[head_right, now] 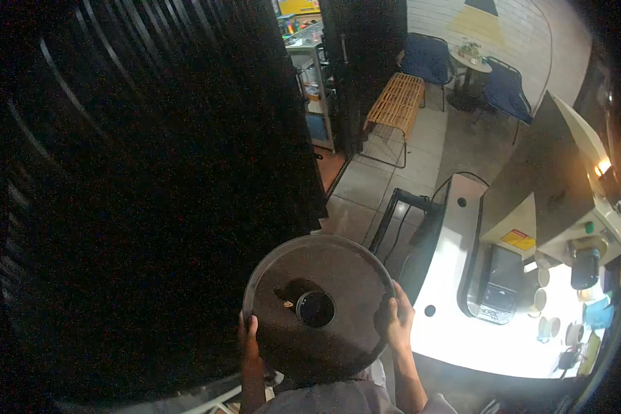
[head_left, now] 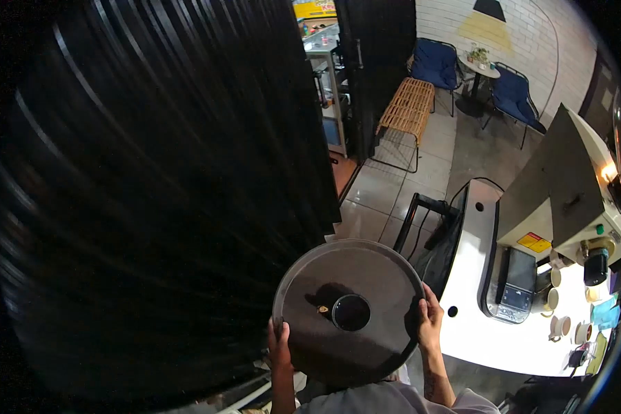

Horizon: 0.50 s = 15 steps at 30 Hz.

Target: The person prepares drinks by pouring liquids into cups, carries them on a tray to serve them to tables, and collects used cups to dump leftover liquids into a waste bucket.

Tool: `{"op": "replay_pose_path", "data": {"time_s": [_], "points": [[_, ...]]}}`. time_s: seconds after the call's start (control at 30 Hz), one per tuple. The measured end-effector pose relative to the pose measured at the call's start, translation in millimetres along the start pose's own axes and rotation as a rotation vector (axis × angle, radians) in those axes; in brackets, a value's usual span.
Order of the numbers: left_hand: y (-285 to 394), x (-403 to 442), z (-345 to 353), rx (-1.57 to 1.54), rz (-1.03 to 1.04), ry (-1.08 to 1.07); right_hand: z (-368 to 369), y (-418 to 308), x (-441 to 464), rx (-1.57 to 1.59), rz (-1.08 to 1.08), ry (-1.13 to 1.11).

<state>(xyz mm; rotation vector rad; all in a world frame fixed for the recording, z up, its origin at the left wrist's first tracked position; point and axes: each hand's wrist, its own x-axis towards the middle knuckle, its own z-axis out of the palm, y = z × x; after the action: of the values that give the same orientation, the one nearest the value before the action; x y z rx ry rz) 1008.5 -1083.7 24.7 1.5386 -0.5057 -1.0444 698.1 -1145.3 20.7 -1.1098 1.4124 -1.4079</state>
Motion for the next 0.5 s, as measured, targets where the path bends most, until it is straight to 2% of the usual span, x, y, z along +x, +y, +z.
{"op": "replay_pose_path", "data": {"time_s": [0.17,0.33,0.37,0.5], "points": [[32,104,34,0.193,0.217,-0.127,38,-8,56,0.025,0.073,0.102],[51,206,84,0.249,0.271,-0.304,63,3,114,-0.013,0.054,0.283],[53,224,103,0.171,0.332,-0.33,67,8,125,-0.011,0.054,0.325],[78,292,170,0.187,0.333,-0.504,81,10,166,0.034,0.009,0.5]]}}
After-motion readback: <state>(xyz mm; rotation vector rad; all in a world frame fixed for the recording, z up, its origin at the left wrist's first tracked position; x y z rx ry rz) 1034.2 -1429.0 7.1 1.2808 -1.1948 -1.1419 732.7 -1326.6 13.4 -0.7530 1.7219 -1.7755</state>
